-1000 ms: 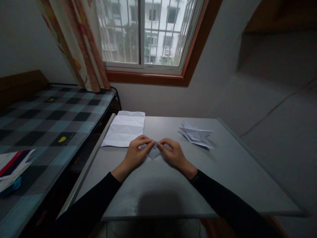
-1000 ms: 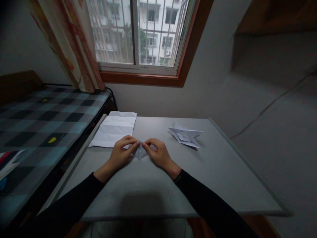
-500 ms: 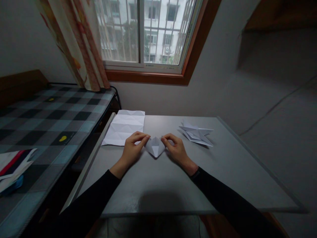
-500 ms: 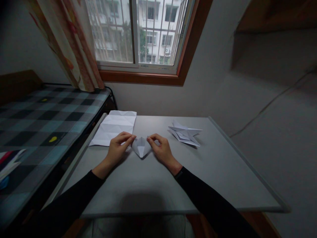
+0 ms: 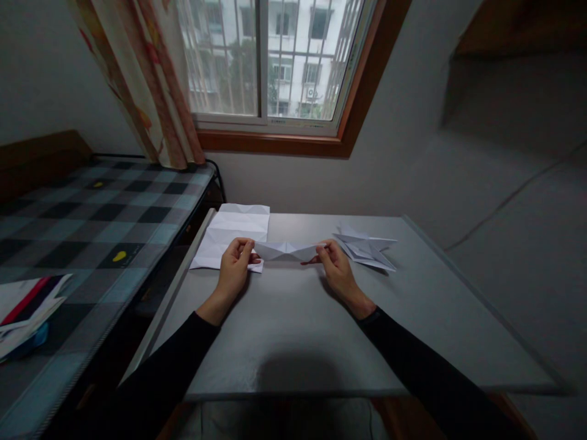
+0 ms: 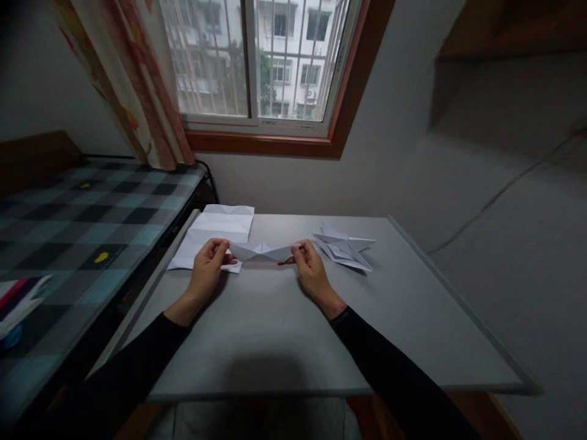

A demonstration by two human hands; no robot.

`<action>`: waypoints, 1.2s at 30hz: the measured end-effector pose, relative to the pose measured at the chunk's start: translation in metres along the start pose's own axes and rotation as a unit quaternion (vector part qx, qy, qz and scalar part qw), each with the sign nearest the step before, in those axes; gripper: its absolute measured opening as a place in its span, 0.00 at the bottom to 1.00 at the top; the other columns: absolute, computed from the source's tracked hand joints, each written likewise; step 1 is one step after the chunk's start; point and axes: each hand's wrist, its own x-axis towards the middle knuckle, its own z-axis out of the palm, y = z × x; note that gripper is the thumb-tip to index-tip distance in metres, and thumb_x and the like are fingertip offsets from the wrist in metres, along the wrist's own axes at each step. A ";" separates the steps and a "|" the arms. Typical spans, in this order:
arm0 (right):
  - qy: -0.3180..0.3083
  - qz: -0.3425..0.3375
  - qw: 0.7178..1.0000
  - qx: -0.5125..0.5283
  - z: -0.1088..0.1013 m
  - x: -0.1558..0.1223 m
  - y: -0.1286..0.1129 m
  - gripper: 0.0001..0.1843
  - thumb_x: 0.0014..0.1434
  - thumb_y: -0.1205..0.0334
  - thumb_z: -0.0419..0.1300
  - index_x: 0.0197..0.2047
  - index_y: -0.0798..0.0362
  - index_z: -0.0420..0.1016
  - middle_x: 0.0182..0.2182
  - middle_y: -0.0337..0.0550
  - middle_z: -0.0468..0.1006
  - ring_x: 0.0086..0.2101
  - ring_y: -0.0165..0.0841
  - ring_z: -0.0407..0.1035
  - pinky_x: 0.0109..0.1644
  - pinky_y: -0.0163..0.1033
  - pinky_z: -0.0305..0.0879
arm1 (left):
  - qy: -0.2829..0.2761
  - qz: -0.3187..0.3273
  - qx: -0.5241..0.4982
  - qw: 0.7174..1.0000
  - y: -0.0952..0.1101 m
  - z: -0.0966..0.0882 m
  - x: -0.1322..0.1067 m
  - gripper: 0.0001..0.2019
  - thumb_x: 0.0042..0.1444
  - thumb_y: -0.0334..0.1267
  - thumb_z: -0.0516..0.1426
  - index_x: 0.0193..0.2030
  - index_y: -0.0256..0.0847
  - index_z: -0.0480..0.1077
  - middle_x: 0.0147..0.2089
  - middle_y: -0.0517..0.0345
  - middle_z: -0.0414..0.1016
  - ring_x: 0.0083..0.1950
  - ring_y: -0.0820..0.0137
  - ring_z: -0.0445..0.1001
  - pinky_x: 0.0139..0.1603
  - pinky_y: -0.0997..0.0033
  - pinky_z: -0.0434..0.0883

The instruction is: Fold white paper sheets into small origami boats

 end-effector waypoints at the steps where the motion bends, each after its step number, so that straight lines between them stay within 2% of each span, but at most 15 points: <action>1: -0.007 0.006 1.000 0.003 0.000 0.000 0.000 0.24 0.72 0.32 0.63 0.47 0.46 0.71 0.34 0.38 0.81 0.31 0.36 0.80 0.36 0.40 0.76 | -0.007 -0.005 -0.002 1.000 0.000 0.000 -0.001 0.27 0.61 0.66 0.69 0.43 0.43 0.72 0.32 0.64 0.74 0.32 0.70 0.79 0.37 0.68 0.82; 6: -0.056 0.010 0.998 0.022 0.004 -0.001 0.000 0.24 0.68 0.35 0.69 0.48 0.46 0.73 0.42 0.43 0.84 0.40 0.38 0.82 0.46 0.42 0.81 | -0.059 0.011 0.045 0.997 -0.003 0.000 -0.007 0.23 0.69 0.63 0.63 0.45 0.44 0.70 0.28 0.66 0.71 0.29 0.71 0.76 0.32 0.73 0.75; 10: -0.089 0.028 0.994 0.053 0.007 -0.003 0.001 0.28 0.59 0.39 0.77 0.50 0.46 0.73 0.46 0.45 0.86 0.43 0.39 0.82 0.48 0.44 0.81 | -0.074 0.049 0.094 0.992 -0.007 -0.002 -0.009 0.19 0.74 0.59 0.60 0.46 0.45 0.70 0.29 0.65 0.72 0.30 0.70 0.75 0.33 0.72 0.71; 15: -0.116 0.028 0.992 0.037 0.009 -0.007 -0.005 0.37 0.50 0.45 0.84 0.57 0.48 0.77 0.55 0.50 0.86 0.53 0.44 0.82 0.58 0.48 0.78 | -0.107 0.047 0.098 0.988 -0.009 -0.001 -0.012 0.18 0.75 0.59 0.59 0.47 0.45 0.70 0.34 0.60 0.77 0.34 0.67 0.77 0.36 0.69 0.73; 18: -0.130 0.026 0.991 0.010 0.008 -0.008 -0.012 0.32 0.52 0.46 0.84 0.54 0.49 0.82 0.56 0.50 0.86 0.53 0.44 0.81 0.56 0.46 0.77 | -0.129 0.040 0.062 0.989 -0.005 0.001 -0.014 0.19 0.74 0.59 0.60 0.47 0.45 0.70 0.40 0.56 0.81 0.38 0.67 0.80 0.41 0.67 0.76; 21: -0.121 0.017 0.992 0.001 0.008 -0.007 -0.018 0.23 0.55 0.48 0.82 0.48 0.49 0.84 0.54 0.49 0.87 0.51 0.43 0.81 0.55 0.45 0.77 | -0.158 0.031 0.021 0.987 0.003 0.003 -0.015 0.20 0.69 0.57 0.66 0.47 0.44 0.69 0.47 0.51 0.85 0.41 0.67 0.82 0.44 0.67 0.78; 24: -0.094 -0.008 0.995 -0.014 0.007 -0.007 -0.021 0.18 0.58 0.48 0.80 0.44 0.48 0.84 0.49 0.46 0.88 0.51 0.43 0.82 0.59 0.48 0.76 | -0.192 0.013 -0.011 0.981 0.007 0.004 -0.015 0.27 0.55 0.51 0.77 0.46 0.43 0.67 0.51 0.49 0.85 0.44 0.66 0.85 0.47 0.66 0.80; 27: -0.076 -0.020 0.996 -0.040 0.006 -0.007 -0.020 0.15 0.61 0.48 0.78 0.41 0.48 0.84 0.45 0.45 0.89 0.49 0.43 0.83 0.62 0.51 0.75 | -0.203 -0.004 -0.026 0.979 0.005 0.006 -0.015 0.33 0.45 0.44 0.81 0.47 0.43 0.65 0.52 0.50 0.85 0.45 0.66 0.86 0.49 0.65 0.82; 32: -0.063 -0.025 0.996 -0.055 0.004 -0.007 -0.016 0.15 0.59 0.49 0.79 0.42 0.48 0.86 0.43 0.44 0.90 0.46 0.42 0.83 0.59 0.51 0.78 | -0.181 -0.023 0.008 0.983 0.000 0.007 -0.015 0.33 0.46 0.44 0.80 0.45 0.45 0.62 0.44 0.59 0.84 0.39 0.69 0.84 0.44 0.68 0.81; 36: -0.089 -0.020 0.994 -0.064 0.004 -0.009 -0.014 0.17 0.59 0.54 0.79 0.50 0.47 0.87 0.47 0.45 0.90 0.46 0.40 0.84 0.56 0.48 0.81 | -0.158 -0.029 0.026 0.987 -0.001 0.005 -0.014 0.32 0.46 0.42 0.80 0.45 0.46 0.61 0.40 0.63 0.82 0.37 0.71 0.83 0.42 0.70 0.80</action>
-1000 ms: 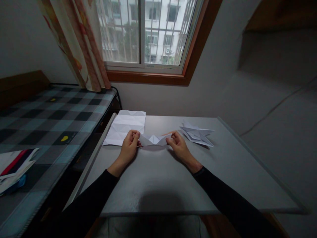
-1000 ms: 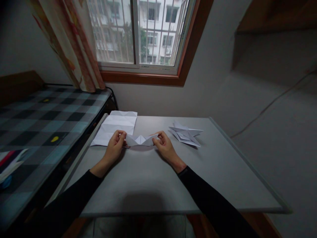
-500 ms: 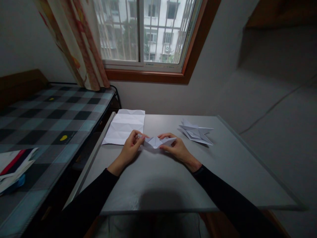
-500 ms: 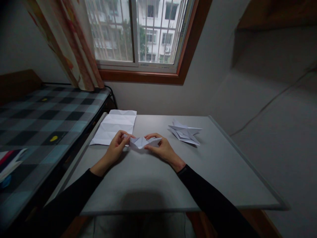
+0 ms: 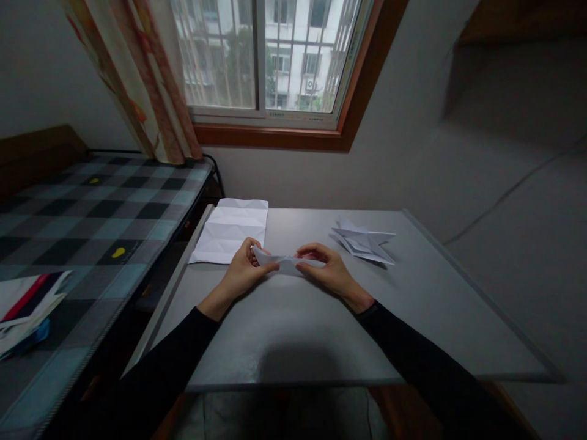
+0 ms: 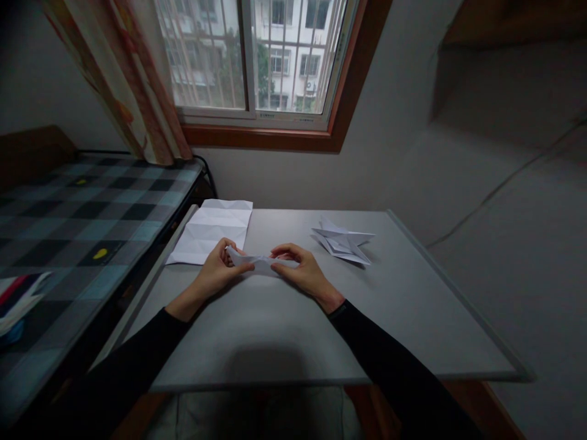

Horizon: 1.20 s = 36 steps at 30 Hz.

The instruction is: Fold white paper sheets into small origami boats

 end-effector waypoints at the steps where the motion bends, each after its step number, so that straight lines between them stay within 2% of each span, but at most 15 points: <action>1: -0.011 -0.003 1.000 -0.009 0.000 -0.001 0.000 0.19 0.60 0.55 0.78 0.53 0.47 0.87 0.48 0.45 0.90 0.47 0.40 0.84 0.57 0.48 0.80 | 0.007 -0.001 -0.001 1.000 0.000 0.000 0.000 0.33 0.45 0.42 0.80 0.45 0.46 0.61 0.39 0.65 0.81 0.36 0.71 0.82 0.41 0.72 0.79; 3: -0.033 -0.010 0.999 -0.028 0.001 -0.001 0.000 0.20 0.61 0.57 0.78 0.56 0.46 0.88 0.50 0.46 0.90 0.49 0.42 0.85 0.60 0.50 0.79 | 0.020 -0.001 -0.003 1.000 0.000 0.001 -0.001 0.34 0.45 0.42 0.80 0.45 0.46 0.61 0.35 0.69 0.77 0.33 0.73 0.80 0.37 0.74 0.78; 6: -0.051 -0.005 0.998 -0.045 0.002 -0.002 0.000 0.14 0.63 0.56 0.76 0.52 0.46 0.91 0.48 0.45 0.91 0.48 0.44 0.86 0.60 0.51 0.80 | 0.030 -0.007 -0.013 0.999 0.001 0.003 -0.002 0.35 0.44 0.43 0.80 0.48 0.47 0.61 0.32 0.73 0.74 0.30 0.73 0.78 0.32 0.76 0.75; 8: -0.048 0.001 0.998 -0.051 0.002 -0.002 0.000 0.09 0.64 0.57 0.75 0.47 0.46 0.92 0.44 0.45 0.92 0.44 0.44 0.87 0.56 0.50 0.80 | 0.026 -0.009 -0.025 0.999 0.002 0.004 -0.002 0.36 0.43 0.43 0.80 0.52 0.46 0.64 0.32 0.71 0.76 0.30 0.71 0.79 0.32 0.75 0.75; 10: -0.044 0.001 0.997 -0.062 0.002 -0.002 -0.001 0.07 0.64 0.57 0.76 0.45 0.46 0.92 0.41 0.44 0.92 0.41 0.44 0.86 0.53 0.48 0.80 | 0.008 -0.008 -0.017 1.000 0.003 0.004 -0.002 0.34 0.44 0.43 0.80 0.53 0.44 0.71 0.35 0.64 0.81 0.33 0.69 0.81 0.35 0.72 0.78; 13: -0.056 -0.003 0.995 -0.083 0.001 -0.002 -0.002 0.06 0.65 0.56 0.75 0.44 0.47 0.92 0.40 0.43 0.92 0.40 0.43 0.86 0.50 0.46 0.79 | -0.033 -0.014 0.035 0.999 0.005 0.003 -0.004 0.19 0.50 0.48 0.78 0.42 0.39 0.82 0.37 0.54 0.86 0.36 0.65 0.83 0.38 0.67 0.80; 15: -0.069 0.000 0.993 -0.092 0.000 -0.001 -0.004 0.07 0.66 0.55 0.74 0.44 0.48 0.92 0.39 0.43 0.92 0.39 0.42 0.85 0.49 0.45 0.78 | -0.044 -0.017 0.067 0.997 0.007 0.002 -0.006 0.16 0.55 0.50 0.76 0.36 0.39 0.85 0.35 0.53 0.87 0.34 0.64 0.82 0.37 0.66 0.79; 17: -0.079 0.004 0.992 -0.100 -0.001 -0.001 -0.005 0.08 0.67 0.55 0.73 0.44 0.49 0.91 0.39 0.42 0.91 0.39 0.41 0.84 0.48 0.43 0.77 | -0.038 -0.011 0.088 0.995 0.009 0.001 -0.007 0.15 0.56 0.51 0.75 0.36 0.40 0.87 0.34 0.54 0.87 0.33 0.65 0.81 0.36 0.67 0.78; 21: -0.090 0.007 0.989 -0.118 -0.003 0.000 -0.008 0.07 0.66 0.57 0.73 0.44 0.50 0.90 0.39 0.42 0.91 0.40 0.40 0.83 0.49 0.42 0.74 | -0.020 -0.005 0.115 0.993 0.013 0.000 -0.008 0.15 0.56 0.51 0.75 0.36 0.39 0.88 0.33 0.54 0.87 0.33 0.65 0.81 0.36 0.70 0.76; 27: -0.072 0.018 0.988 -0.132 -0.006 -0.001 -0.009 0.07 0.65 0.56 0.74 0.41 0.49 0.89 0.38 0.42 0.90 0.39 0.40 0.82 0.48 0.42 0.73 | -0.018 -0.021 0.154 0.988 0.010 -0.005 -0.008 0.18 0.56 0.53 0.74 0.29 0.38 0.85 0.28 0.55 0.84 0.30 0.67 0.78 0.32 0.72 0.71; 30: -0.063 0.023 0.989 -0.130 -0.010 -0.002 -0.008 0.07 0.64 0.56 0.74 0.42 0.49 0.89 0.39 0.42 0.90 0.40 0.41 0.82 0.48 0.42 0.72 | -0.040 -0.014 0.159 0.986 0.009 -0.010 -0.008 0.18 0.59 0.53 0.72 0.33 0.38 0.86 0.30 0.56 0.85 0.32 0.67 0.79 0.34 0.71 0.72; 33: -0.051 0.043 0.991 -0.114 -0.016 -0.004 -0.005 0.09 0.62 0.55 0.75 0.41 0.50 0.87 0.38 0.42 0.88 0.37 0.38 0.79 0.41 0.40 0.71 | -0.071 -0.003 0.166 0.984 0.009 -0.014 -0.008 0.17 0.62 0.52 0.71 0.38 0.38 0.88 0.33 0.57 0.86 0.33 0.68 0.78 0.36 0.72 0.72; 36: -0.035 0.054 0.992 -0.108 -0.022 -0.008 0.000 0.10 0.61 0.53 0.75 0.39 0.51 0.86 0.35 0.41 0.86 0.33 0.36 0.76 0.37 0.39 0.68 | -0.082 0.000 0.171 0.982 0.010 -0.015 -0.009 0.17 0.63 0.52 0.70 0.39 0.37 0.88 0.32 0.57 0.85 0.32 0.69 0.77 0.35 0.73 0.70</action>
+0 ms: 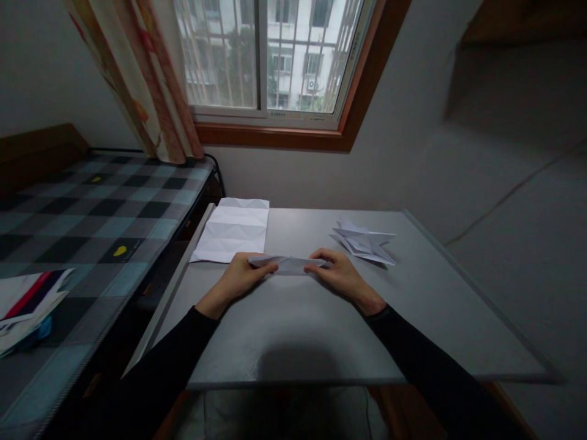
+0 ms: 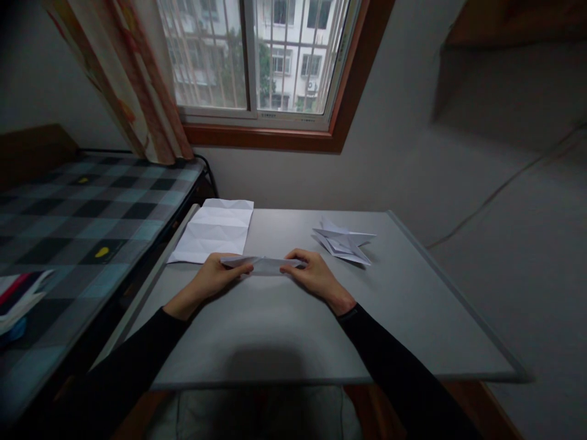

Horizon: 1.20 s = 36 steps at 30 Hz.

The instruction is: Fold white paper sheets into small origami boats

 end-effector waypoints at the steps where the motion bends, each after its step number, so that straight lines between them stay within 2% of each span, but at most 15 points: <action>1: 0.008 0.002 1.000 0.004 0.000 -0.001 0.002 0.11 0.61 0.53 0.76 0.38 0.51 0.86 0.34 0.40 0.86 0.33 0.36 0.75 0.37 0.39 0.68 | 0.001 -0.002 -0.002 1.000 0.000 0.000 0.000 0.18 0.64 0.53 0.70 0.38 0.37 0.87 0.32 0.56 0.85 0.32 0.69 0.77 0.35 0.73 0.71; 6: 0.066 0.060 0.988 0.122 0.007 0.001 0.004 0.22 0.53 0.47 0.81 0.43 0.50 0.84 0.29 0.38 0.83 0.27 0.34 0.72 0.30 0.37 0.65 | 0.027 -0.007 -0.025 0.999 0.003 0.005 0.001 0.17 0.63 0.53 0.70 0.34 0.39 0.87 0.33 0.52 0.87 0.34 0.66 0.81 0.38 0.70 0.75; 9: 0.051 0.088 0.978 0.183 0.013 0.003 0.003 0.33 0.50 0.46 0.83 0.54 0.49 0.81 0.24 0.31 0.78 0.22 0.31 0.68 0.26 0.35 0.60 | 0.031 -0.019 -0.048 0.998 0.006 0.008 0.002 0.17 0.61 0.53 0.71 0.33 0.39 0.87 0.34 0.50 0.88 0.35 0.64 0.83 0.40 0.68 0.77; 11: 0.036 0.089 0.972 0.215 0.016 0.003 0.003 0.36 0.49 0.46 0.84 0.56 0.48 0.79 0.27 0.33 0.82 0.24 0.32 0.72 0.28 0.36 0.65 | 0.034 -0.032 -0.056 0.997 0.007 0.010 0.002 0.18 0.60 0.54 0.71 0.33 0.39 0.87 0.34 0.49 0.88 0.35 0.63 0.84 0.40 0.67 0.78; 14: 0.037 0.080 0.968 0.234 0.016 0.002 0.003 0.30 0.49 0.47 0.84 0.49 0.48 0.80 0.33 0.39 0.87 0.32 0.37 0.80 0.37 0.39 0.74 | 0.039 -0.054 -0.053 0.996 0.007 0.010 0.003 0.18 0.58 0.54 0.72 0.33 0.39 0.87 0.33 0.48 0.88 0.34 0.63 0.83 0.38 0.67 0.78; 16: 0.042 0.078 0.972 0.217 0.015 0.001 0.003 0.25 0.48 0.47 0.84 0.42 0.49 0.82 0.32 0.41 0.87 0.32 0.38 0.80 0.39 0.41 0.75 | 0.043 -0.062 -0.048 0.996 0.006 0.010 0.002 0.18 0.57 0.54 0.73 0.33 0.39 0.87 0.32 0.48 0.88 0.32 0.64 0.82 0.35 0.69 0.76; 19: 0.044 0.075 0.980 0.181 0.011 0.000 0.001 0.23 0.49 0.45 0.84 0.37 0.51 0.84 0.30 0.43 0.86 0.30 0.38 0.78 0.36 0.41 0.72 | 0.040 -0.055 -0.036 0.997 0.004 0.009 0.001 0.18 0.58 0.54 0.72 0.33 0.39 0.88 0.32 0.49 0.88 0.30 0.66 0.81 0.33 0.70 0.73; 28: 0.041 0.066 0.990 0.114 -0.007 -0.011 0.004 0.26 0.55 0.36 0.79 0.34 0.52 0.85 0.28 0.41 0.82 0.28 0.34 0.71 0.32 0.38 0.65 | 0.039 -0.013 -0.038 0.998 -0.003 0.009 0.000 0.17 0.58 0.54 0.72 0.37 0.40 0.89 0.36 0.51 0.89 0.34 0.64 0.83 0.36 0.69 0.74; 32: 0.035 0.072 0.992 0.100 -0.017 -0.021 0.010 0.27 0.57 0.34 0.77 0.34 0.52 0.85 0.27 0.41 0.81 0.28 0.34 0.69 0.31 0.38 0.63 | 0.024 0.000 -0.004 1.000 -0.002 0.007 0.000 0.18 0.62 0.54 0.71 0.39 0.39 0.89 0.35 0.50 0.89 0.33 0.64 0.82 0.35 0.69 0.73; 36: 0.036 0.078 0.993 0.076 -0.022 -0.025 0.011 0.27 0.58 0.34 0.75 0.33 0.52 0.84 0.27 0.41 0.80 0.28 0.35 0.68 0.30 0.38 0.62 | 0.013 0.013 0.028 0.999 0.003 0.007 0.000 0.19 0.63 0.55 0.69 0.33 0.39 0.87 0.31 0.50 0.87 0.30 0.65 0.81 0.33 0.70 0.71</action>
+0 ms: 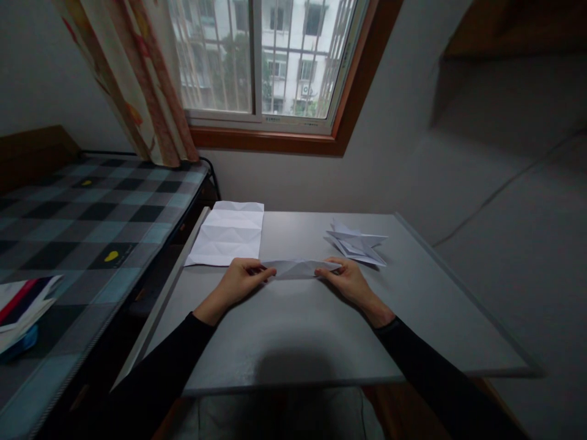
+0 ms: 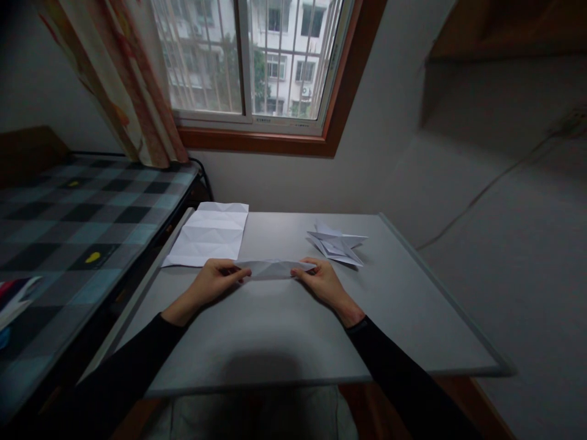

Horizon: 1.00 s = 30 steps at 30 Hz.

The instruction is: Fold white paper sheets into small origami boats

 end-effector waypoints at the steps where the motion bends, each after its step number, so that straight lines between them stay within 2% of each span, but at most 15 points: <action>1: 0.000 0.000 1.000 -0.001 -0.001 0.000 0.000 0.27 0.58 0.34 0.75 0.33 0.52 0.83 0.26 0.40 0.79 0.27 0.35 0.68 0.30 0.38 0.61 | 0.004 -0.004 -0.001 1.000 0.001 0.000 0.000 0.20 0.63 0.55 0.69 0.32 0.39 0.85 0.30 0.50 0.86 0.29 0.66 0.80 0.32 0.71 0.71; 6: -0.019 -0.022 1.000 0.003 -0.002 -0.002 -0.002 0.27 0.63 0.34 0.72 0.34 0.52 0.83 0.28 0.40 0.80 0.29 0.35 0.68 0.33 0.38 0.63 | 0.009 -0.013 -0.019 1.000 0.005 -0.004 0.000 0.21 0.67 0.55 0.65 0.36 0.38 0.86 0.27 0.52 0.84 0.29 0.67 0.79 0.35 0.70 0.71; 10: -0.029 -0.031 0.999 -0.017 -0.005 -0.008 -0.003 0.26 0.66 0.34 0.70 0.35 0.51 0.84 0.30 0.42 0.82 0.31 0.38 0.71 0.34 0.40 0.66 | -0.005 -0.012 -0.033 0.999 0.005 -0.004 0.000 0.22 0.70 0.54 0.62 0.35 0.38 0.86 0.27 0.52 0.83 0.31 0.67 0.79 0.36 0.70 0.72; 13: 0.008 -0.058 0.997 -0.058 -0.016 -0.014 -0.002 0.24 0.68 0.37 0.69 0.36 0.50 0.86 0.33 0.44 0.85 0.34 0.41 0.77 0.39 0.42 0.71 | 0.001 -0.011 -0.070 0.998 0.003 -0.002 0.000 0.23 0.72 0.55 0.59 0.43 0.37 0.87 0.38 0.47 0.88 0.30 0.69 0.79 0.32 0.71 0.70; 15: 0.062 -0.090 0.989 -0.100 -0.029 -0.019 0.000 0.21 0.70 0.40 0.68 0.37 0.48 0.88 0.37 0.45 0.89 0.39 0.45 0.81 0.47 0.47 0.76 | 0.021 -0.004 -0.091 0.996 0.001 -0.001 0.001 0.24 0.74 0.55 0.57 0.49 0.36 0.86 0.46 0.44 0.89 0.30 0.70 0.79 0.31 0.70 0.71; 16: 0.095 -0.107 0.982 -0.121 -0.038 -0.023 0.002 0.20 0.71 0.40 0.67 0.38 0.47 0.89 0.38 0.46 0.89 0.41 0.47 0.82 0.50 0.49 0.77 | 0.031 0.002 -0.089 0.995 0.000 0.000 0.001 0.24 0.74 0.55 0.57 0.50 0.36 0.86 0.47 0.44 0.89 0.29 0.70 0.79 0.31 0.70 0.72; 19: 0.178 -0.156 0.955 -0.179 -0.068 -0.033 0.009 0.18 0.75 0.43 0.62 0.47 0.45 0.89 0.44 0.48 0.91 0.46 0.50 0.84 0.55 0.54 0.79 | 0.039 0.019 -0.034 0.998 -0.001 0.002 0.000 0.21 0.74 0.53 0.59 0.49 0.37 0.85 0.43 0.48 0.89 0.29 0.70 0.77 0.33 0.70 0.73; 22: 0.264 -0.206 0.908 -0.252 -0.101 -0.041 0.017 0.20 0.76 0.44 0.60 0.54 0.47 0.88 0.49 0.52 0.90 0.50 0.51 0.85 0.58 0.57 0.80 | 0.027 0.053 0.047 0.997 -0.002 0.002 -0.001 0.18 0.75 0.50 0.59 0.48 0.41 0.86 0.42 0.51 0.89 0.33 0.68 0.80 0.36 0.70 0.73; 25: 0.326 -0.221 0.862 -0.319 -0.132 -0.045 0.028 0.23 0.79 0.47 0.56 0.61 0.50 0.85 0.53 0.57 0.88 0.54 0.52 0.83 0.65 0.61 0.76 | 0.023 0.094 0.113 0.989 -0.004 0.001 -0.002 0.16 0.76 0.48 0.58 0.47 0.43 0.86 0.43 0.51 0.89 0.40 0.65 0.83 0.40 0.69 0.73; 27: 0.356 -0.207 0.838 -0.359 -0.151 -0.046 0.039 0.25 0.80 0.47 0.52 0.65 0.50 0.83 0.57 0.61 0.86 0.58 0.54 0.80 0.67 0.62 0.73 | 0.022 0.108 0.141 0.984 -0.005 0.000 -0.003 0.16 0.76 0.47 0.57 0.47 0.43 0.86 0.43 0.51 0.89 0.40 0.65 0.83 0.41 0.69 0.73; 30: 0.330 -0.171 0.827 -0.421 -0.171 -0.048 0.059 0.30 0.81 0.47 0.48 0.70 0.52 0.79 0.63 0.66 0.82 0.64 0.57 0.75 0.71 0.63 0.69 | 0.018 0.118 0.168 0.979 -0.005 -0.001 -0.004 0.16 0.76 0.47 0.57 0.48 0.44 0.85 0.42 0.52 0.88 0.37 0.66 0.81 0.40 0.69 0.71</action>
